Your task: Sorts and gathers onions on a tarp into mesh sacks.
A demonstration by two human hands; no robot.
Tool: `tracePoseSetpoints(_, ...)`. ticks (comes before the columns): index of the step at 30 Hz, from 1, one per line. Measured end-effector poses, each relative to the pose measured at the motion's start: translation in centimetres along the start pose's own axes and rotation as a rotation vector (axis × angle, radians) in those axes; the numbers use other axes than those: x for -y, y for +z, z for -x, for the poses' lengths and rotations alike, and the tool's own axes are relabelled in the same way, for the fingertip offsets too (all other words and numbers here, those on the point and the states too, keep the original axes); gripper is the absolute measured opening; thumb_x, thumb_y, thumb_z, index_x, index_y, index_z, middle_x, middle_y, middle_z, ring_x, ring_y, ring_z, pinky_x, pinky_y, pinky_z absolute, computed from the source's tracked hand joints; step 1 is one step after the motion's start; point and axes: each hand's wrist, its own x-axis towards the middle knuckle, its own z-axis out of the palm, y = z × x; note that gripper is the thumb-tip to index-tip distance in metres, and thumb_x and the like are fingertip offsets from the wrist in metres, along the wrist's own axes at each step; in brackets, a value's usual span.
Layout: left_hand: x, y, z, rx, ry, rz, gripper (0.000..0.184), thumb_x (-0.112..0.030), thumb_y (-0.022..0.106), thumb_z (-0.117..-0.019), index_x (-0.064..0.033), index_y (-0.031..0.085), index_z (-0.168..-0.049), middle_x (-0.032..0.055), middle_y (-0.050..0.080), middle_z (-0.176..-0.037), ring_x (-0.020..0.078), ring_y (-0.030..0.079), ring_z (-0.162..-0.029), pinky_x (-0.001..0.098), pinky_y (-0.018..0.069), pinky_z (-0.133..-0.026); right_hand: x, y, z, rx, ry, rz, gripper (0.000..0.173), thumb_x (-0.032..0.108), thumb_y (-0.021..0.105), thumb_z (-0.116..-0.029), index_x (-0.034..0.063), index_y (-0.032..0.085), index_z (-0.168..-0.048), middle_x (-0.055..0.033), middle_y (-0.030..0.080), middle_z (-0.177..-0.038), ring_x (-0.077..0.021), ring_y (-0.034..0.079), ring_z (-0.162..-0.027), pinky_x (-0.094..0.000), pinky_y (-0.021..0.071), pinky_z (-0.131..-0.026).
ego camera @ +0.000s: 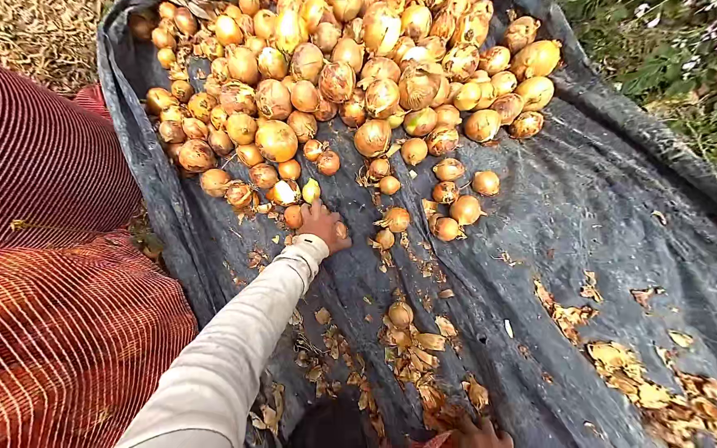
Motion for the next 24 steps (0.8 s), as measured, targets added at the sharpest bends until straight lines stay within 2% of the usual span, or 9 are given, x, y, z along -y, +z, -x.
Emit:
tracePoseSetpoints(3, -1.1, 2.3, 7.8, -0.097, 0.224, 0.539, 0.052, -0.032, 0.088, -0.0754, -0.0009, 0.071, -0.113, 0.0299, 0.048, -0.145, 0.0436, 0.052, -0.130, 0.0583, 0.0480, -0.103, 0.4, 1.3, -1.8, -0.045, 0.055, -0.136, 0.064, 0.005, 0.069, -0.0926, -0.0015, 0.045, -0.151, -0.0306, 0.028, -0.162, -0.0587, 0.036, -0.142, -0.0715, 0.0455, -0.102)
tracePoseSetpoints(5, -2.6, 5.4, 17.3, 0.145, 0.381, 0.786, 0.052, -0.036, 0.085, -0.0704, -0.0060, 0.071, -0.110, 0.0256, 0.049, -0.144, 0.0347, 0.056, -0.128, 0.0485, 0.0530, -0.101, 0.7, 0.9, -2.4, -0.029, 0.072, -0.244, 0.079, 0.003, 0.070, -0.0913, 0.0007, 0.031, -0.159, -0.0352, 0.031, -0.159, -0.0584, 0.051, -0.130, -0.0688, 0.0483, -0.100)
tracePoseSetpoints(7, -4.7, 5.9, 25.3, 0.734, 0.572, 0.815, 0.071, -0.024, 0.090, -0.0740, -0.0005, 0.063, -0.136, 0.0344, 0.046, -0.148, 0.0440, 0.052, -0.134, 0.0540, 0.0455, -0.110, 0.5, -0.2, -2.9, 0.100, 0.028, -0.282, 0.084, 0.009, 0.074, -0.0901, 0.0050, 0.027, -0.160, -0.0368, 0.047, -0.147, -0.0540, 0.055, -0.129, -0.0662, 0.0457, -0.105)
tracePoseSetpoints(9, -6.9, 6.2, 26.8, 0.939, 0.642, 0.642, 0.095, -0.020, 0.093, -0.0735, -0.0043, 0.045, -0.154, 0.0316, 0.058, -0.141, 0.0454, 0.059, -0.130, 0.0598, 0.0481, -0.107, -0.2, -1.7, -2.8, 0.179, -0.114, -0.235, 0.075, 0.021, 0.080, -0.0873, 0.0029, 0.045, -0.150, -0.0318, 0.057, -0.140, -0.0475, 0.057, -0.130, -0.0631, 0.0445, -0.108)
tracePoseSetpoints(13, -8.9, 9.9, 16.4, 0.345, 0.450, 0.211, 0.059, -0.042, 0.070, -0.0951, -0.0119, 0.059, -0.145, 0.0217, 0.053, -0.149, 0.0421, 0.048, -0.139, 0.0572, 0.0436, -0.110, -0.8, -5.5, -1.4, 0.155, -0.356, -0.209, 0.048, 0.031, 0.077, -0.0929, 0.0010, 0.067, -0.129, -0.0281, 0.065, -0.129, -0.0444, 0.059, -0.126, -0.0634, 0.0431, -0.108)
tracePoseSetpoints(16, -9.9, 13.0, 11.7, 0.514, 0.441, -0.065, 0.049, -0.026, 0.060, -0.1032, -0.0202, 0.052, -0.151, 0.0260, 0.032, -0.162, 0.0526, 0.038, -0.142, 0.0640, 0.0490, -0.101, -1.0, -8.1, -1.2, -0.010, -0.310, -0.050, 0.036, 0.030, 0.061, -0.1026, 0.0018, 0.067, -0.124, -0.0261, 0.068, -0.124, -0.0461, 0.063, -0.120, -0.0667, 0.0477, -0.100)
tracePoseSetpoints(18, -10.1, 13.0, 12.5, 0.559, 0.413, 0.045, 0.045, -0.009, 0.064, -0.0955, -0.0129, 0.062, -0.140, 0.0255, 0.032, -0.162, 0.0511, 0.039, -0.142, 0.0646, 0.0472, -0.104, -3.2, -7.9, -2.1, -0.149, -0.416, 0.135, 0.033, 0.026, 0.061, -0.1021, 0.0019, 0.069, -0.122, -0.0215, 0.069, -0.125, -0.0430, 0.061, -0.125, -0.0645, 0.0445, -0.106)
tracePoseSetpoints(21, -9.5, 10.1, 12.1, 0.315, 0.183, 0.291, 0.031, -0.015, 0.067, -0.0923, -0.0014, 0.070, -0.121, 0.0196, 0.058, -0.141, 0.0357, 0.059, -0.127, 0.0506, 0.0487, -0.107, -8.1, -7.0, -4.8, -0.293, -0.653, 0.279, 0.034, 0.028, 0.074, -0.0929, 0.0000, 0.075, -0.111, -0.0201, 0.065, -0.133, -0.0445, 0.043, -0.144, -0.0750, 0.0121, -0.119)
tracePoseSetpoints(24, -9.3, 6.4, 7.2, 0.019, 0.059, 0.214, 0.045, -0.025, 0.070, -0.0931, -0.0050, 0.065, -0.133, 0.0235, 0.068, -0.125, 0.0402, 0.070, -0.107, 0.0602, 0.0545, -0.090, -10.4, -6.4, -5.9, -0.243, -0.677, 0.360, 0.043, 0.038, 0.074, -0.0927, 0.0029, 0.075, -0.117, -0.0170, 0.056, -0.148, -0.0411, 0.027, -0.154, -0.0771, 0.0019, -0.118)
